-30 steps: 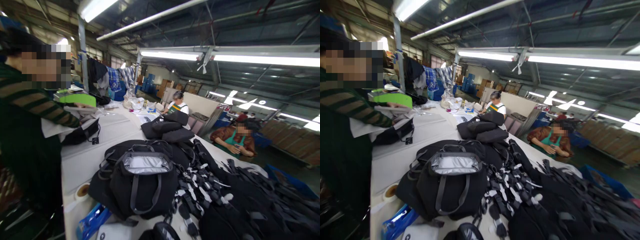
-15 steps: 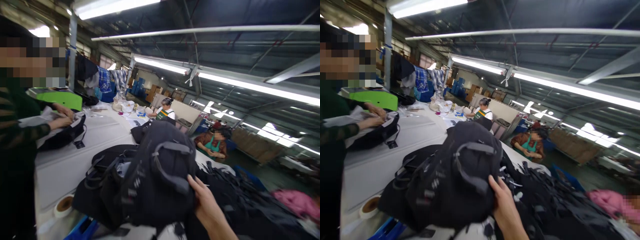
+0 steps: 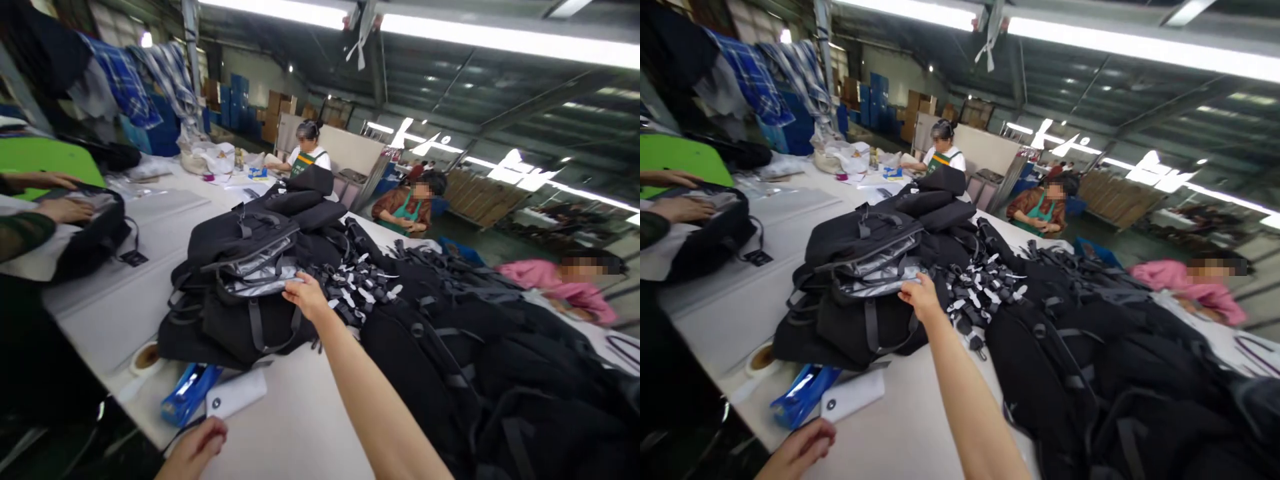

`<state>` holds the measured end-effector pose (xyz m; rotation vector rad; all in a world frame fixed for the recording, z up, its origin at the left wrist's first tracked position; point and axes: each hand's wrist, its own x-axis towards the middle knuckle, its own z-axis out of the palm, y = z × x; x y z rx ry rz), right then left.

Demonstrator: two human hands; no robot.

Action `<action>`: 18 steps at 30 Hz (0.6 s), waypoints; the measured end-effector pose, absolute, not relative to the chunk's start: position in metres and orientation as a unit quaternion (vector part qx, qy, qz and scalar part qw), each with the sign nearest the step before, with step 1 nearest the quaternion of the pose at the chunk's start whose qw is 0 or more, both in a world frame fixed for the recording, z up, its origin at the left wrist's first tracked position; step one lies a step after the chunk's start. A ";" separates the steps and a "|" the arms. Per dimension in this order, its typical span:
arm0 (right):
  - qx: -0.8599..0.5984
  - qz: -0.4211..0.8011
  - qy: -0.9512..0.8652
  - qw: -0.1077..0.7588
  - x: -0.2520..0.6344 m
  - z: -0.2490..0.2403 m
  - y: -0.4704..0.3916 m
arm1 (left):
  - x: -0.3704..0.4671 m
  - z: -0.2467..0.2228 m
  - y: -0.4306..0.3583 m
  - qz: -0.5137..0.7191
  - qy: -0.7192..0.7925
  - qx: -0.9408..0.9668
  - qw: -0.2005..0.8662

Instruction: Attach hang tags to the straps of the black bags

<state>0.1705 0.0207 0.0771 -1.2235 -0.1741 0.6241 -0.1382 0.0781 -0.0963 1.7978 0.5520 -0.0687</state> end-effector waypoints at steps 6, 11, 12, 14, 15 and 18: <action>-0.619 0.299 -0.110 0.718 0.154 0.066 -0.112 | -0.134 -0.079 0.088 -0.040 0.224 0.789 0.571; -0.714 0.220 0.051 0.663 0.089 -0.017 -0.258 | -0.121 -0.104 0.088 -0.063 0.233 0.783 0.573; -0.728 0.203 0.085 0.650 0.072 -0.036 -0.285 | -0.117 -0.107 0.085 -0.078 0.230 0.785 0.569; -0.757 0.174 0.146 0.613 0.038 -0.072 -0.333 | -0.107 -0.106 0.075 -0.118 0.204 0.795 0.559; -0.772 0.153 0.174 0.592 0.022 -0.088 -0.353 | -0.101 -0.103 0.068 -0.137 0.183 0.801 0.553; -0.818 0.078 0.229 0.522 -0.015 -0.127 -0.400 | -0.083 -0.089 0.045 -0.183 0.119 0.815 0.537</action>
